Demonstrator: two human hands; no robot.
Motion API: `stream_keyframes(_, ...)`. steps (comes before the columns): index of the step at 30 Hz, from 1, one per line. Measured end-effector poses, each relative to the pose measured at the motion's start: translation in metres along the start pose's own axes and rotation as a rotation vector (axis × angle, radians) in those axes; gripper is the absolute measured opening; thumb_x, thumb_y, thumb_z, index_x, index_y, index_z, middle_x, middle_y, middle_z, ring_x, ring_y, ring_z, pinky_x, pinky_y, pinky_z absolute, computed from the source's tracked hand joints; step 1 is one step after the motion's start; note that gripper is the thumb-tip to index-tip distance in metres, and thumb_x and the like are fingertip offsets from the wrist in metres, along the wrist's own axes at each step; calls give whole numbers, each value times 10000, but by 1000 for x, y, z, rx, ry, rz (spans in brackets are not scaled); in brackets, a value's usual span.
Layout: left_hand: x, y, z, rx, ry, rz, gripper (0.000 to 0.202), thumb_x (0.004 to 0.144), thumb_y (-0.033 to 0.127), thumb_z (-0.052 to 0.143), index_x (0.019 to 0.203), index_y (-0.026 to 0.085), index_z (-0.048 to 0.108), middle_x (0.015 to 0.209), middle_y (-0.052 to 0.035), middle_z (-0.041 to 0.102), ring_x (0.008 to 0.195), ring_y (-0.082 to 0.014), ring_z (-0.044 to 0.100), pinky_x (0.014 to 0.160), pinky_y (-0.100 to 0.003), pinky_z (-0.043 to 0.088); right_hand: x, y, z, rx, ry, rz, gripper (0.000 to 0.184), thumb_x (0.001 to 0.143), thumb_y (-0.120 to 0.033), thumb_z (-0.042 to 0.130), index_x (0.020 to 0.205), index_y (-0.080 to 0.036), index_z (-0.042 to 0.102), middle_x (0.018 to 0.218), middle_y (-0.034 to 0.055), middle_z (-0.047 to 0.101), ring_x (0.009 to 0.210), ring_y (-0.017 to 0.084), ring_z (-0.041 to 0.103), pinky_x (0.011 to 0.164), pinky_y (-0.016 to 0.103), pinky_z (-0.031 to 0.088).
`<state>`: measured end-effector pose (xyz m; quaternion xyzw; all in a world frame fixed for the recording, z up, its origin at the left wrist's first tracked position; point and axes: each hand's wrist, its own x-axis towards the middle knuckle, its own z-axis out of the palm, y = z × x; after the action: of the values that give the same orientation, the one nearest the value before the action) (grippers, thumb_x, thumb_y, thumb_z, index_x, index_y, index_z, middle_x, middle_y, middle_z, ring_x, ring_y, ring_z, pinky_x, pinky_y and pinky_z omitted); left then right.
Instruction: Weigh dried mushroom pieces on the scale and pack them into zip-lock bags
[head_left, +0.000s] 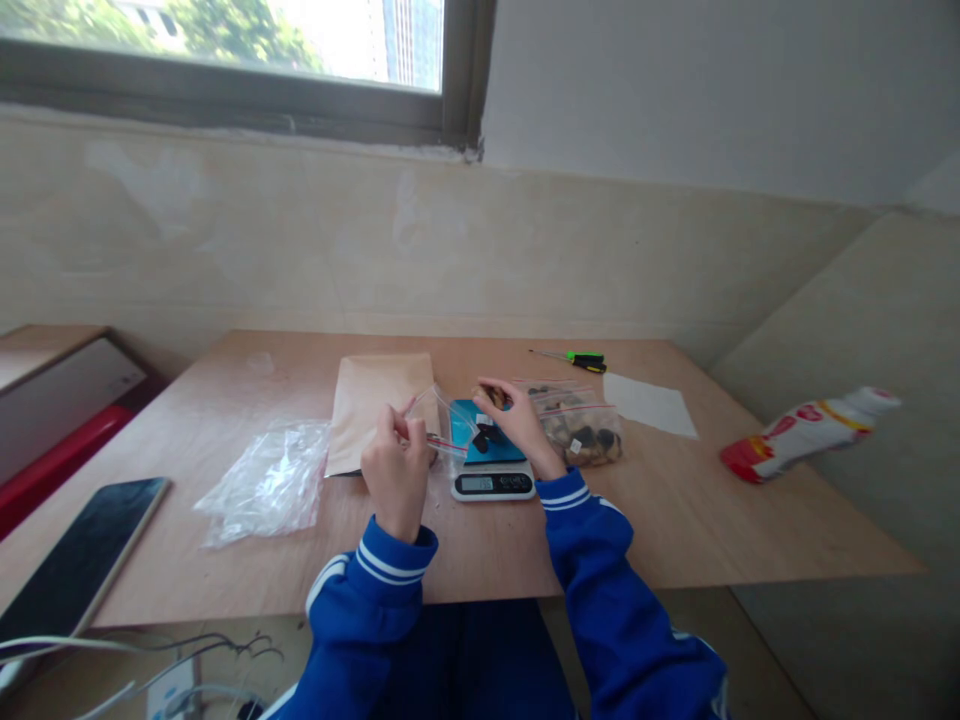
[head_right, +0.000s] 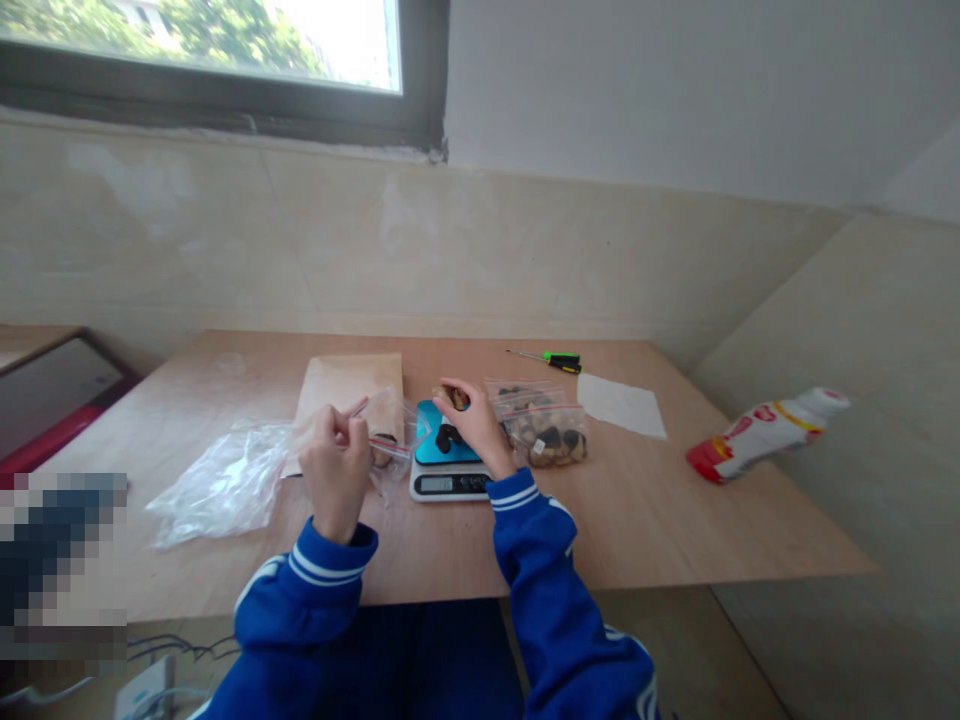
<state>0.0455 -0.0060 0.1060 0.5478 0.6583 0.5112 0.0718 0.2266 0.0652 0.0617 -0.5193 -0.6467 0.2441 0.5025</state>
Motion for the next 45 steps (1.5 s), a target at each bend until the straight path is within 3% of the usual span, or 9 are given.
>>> stream_keyframes(4,1,1,2,-26,-13,-5,185,815,234,457,656,231,361,570,29,509,531,-144,522,528,-242,301,-6,-52,-6,229,-80,-42,372,817,-377,647,1161,-234,642,1191,62,661,1098,199,613,971,368,472)
stream_keyframes(8,0,1,3,-79,-5,-19,186,813,241,465,652,234,371,552,39,498,529,-147,529,533,-248,328,-16,-98,-6,54,-218,-136,353,753,-316,726,1101,-269,684,1296,68,585,1232,223,524,1071,403,380)
stream_keyframes(11,0,0,3,-170,11,-83,212,823,250,469,640,234,364,578,30,548,519,-140,537,531,-252,357,-19,-113,-4,29,-327,-169,357,783,-352,705,1131,-284,668,1375,67,518,1293,237,464,1094,433,345)
stream_keyframes(13,1,-2,4,-258,7,-136,220,841,263,461,642,230,370,702,-4,647,538,-132,570,534,-253,385,-17,-109,-5,88,-346,-188,297,866,-388,604,1140,-287,657,1372,53,524,1299,217,458,1091,416,351)
stream_keyframes(17,2,-8,6,-393,23,-160,230,854,283,461,646,218,386,958,-59,716,742,-156,673,591,-252,452,-15,-72,-11,86,-138,-150,286,957,-367,431,1094,-245,649,1221,58,609,1181,179,546,1007,354,434)
stream_keyframes(22,2,-11,7,-445,23,-174,239,852,312,455,655,224,353,1012,-88,717,780,-166,690,591,-251,495,-35,-13,-5,-336,-147,-22,285,843,-309,610,1102,-191,619,1114,107,601,1107,250,553,986,431,426)
stream_keyframes(26,-1,-9,7,-451,6,-172,231,854,328,443,668,229,350,1024,-110,715,794,-173,694,579,-251,507,-51,8,8,-448,-162,-23,295,793,-199,638,1086,-186,611,1103,114,573,1099,277,536,962,455,438)
stream_keyframes(39,-4,-12,5,-448,8,-164,226,846,329,457,670,232,354,976,-98,718,830,-180,696,599,-256,516,-46,2,8,-149,9,42,168,730,-92,579,846,-189,653,955,63,588,844,190,614,728,335,553)
stream_keyframes(45,-5,-12,7,-484,-15,-184,221,844,329,464,672,230,367,926,-89,718,856,-188,695,608,-263,519,-34,-41,-4,156,212,-1,183,782,-248,644,959,-199,643,1006,64,651,887,187,635,788,335,555)
